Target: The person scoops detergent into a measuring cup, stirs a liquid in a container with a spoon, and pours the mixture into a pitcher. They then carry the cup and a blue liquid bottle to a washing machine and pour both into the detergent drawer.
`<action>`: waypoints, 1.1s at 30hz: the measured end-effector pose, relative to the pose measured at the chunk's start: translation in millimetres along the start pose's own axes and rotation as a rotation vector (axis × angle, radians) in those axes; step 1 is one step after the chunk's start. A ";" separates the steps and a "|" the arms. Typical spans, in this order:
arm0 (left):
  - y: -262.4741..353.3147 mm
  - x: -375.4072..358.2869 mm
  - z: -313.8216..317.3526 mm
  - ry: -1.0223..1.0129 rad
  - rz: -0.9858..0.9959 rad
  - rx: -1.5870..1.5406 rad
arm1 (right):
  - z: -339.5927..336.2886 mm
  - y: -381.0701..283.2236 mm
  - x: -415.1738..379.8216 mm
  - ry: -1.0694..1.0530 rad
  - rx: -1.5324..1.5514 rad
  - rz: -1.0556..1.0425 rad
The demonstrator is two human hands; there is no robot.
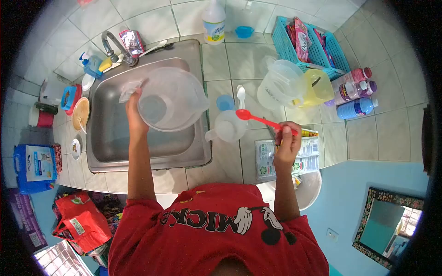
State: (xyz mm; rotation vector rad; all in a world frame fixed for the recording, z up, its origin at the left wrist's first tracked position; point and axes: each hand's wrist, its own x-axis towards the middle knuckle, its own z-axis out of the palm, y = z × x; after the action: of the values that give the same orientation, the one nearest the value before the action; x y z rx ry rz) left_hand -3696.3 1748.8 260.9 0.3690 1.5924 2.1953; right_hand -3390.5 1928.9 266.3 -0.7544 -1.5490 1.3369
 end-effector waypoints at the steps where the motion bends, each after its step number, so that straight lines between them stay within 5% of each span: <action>1: 0.6 -4.4 -0.1 -0.018 0.009 0.067 | -0.1 2.5 -3.4 0.004 0.002 0.001; 8: 10.3 -32.7 13.0 0.076 -0.041 0.113 | 22.5 13.7 -13.9 -0.310 -0.414 -0.184; 17: 28.2 -46.3 33.2 0.121 -0.026 0.260 | 27.7 39.6 -15.9 -0.284 -0.401 0.047; 33: 35.8 -48.3 54.5 -0.058 0.174 0.501 | 32.3 61.3 -17.3 -0.209 -0.368 0.020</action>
State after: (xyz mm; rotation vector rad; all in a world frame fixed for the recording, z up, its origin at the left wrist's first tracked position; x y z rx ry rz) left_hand -3635.7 1762.5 313.1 0.7303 2.1375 1.8530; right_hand -3420.5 1914.1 203.2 -0.8760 -1.9929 1.1875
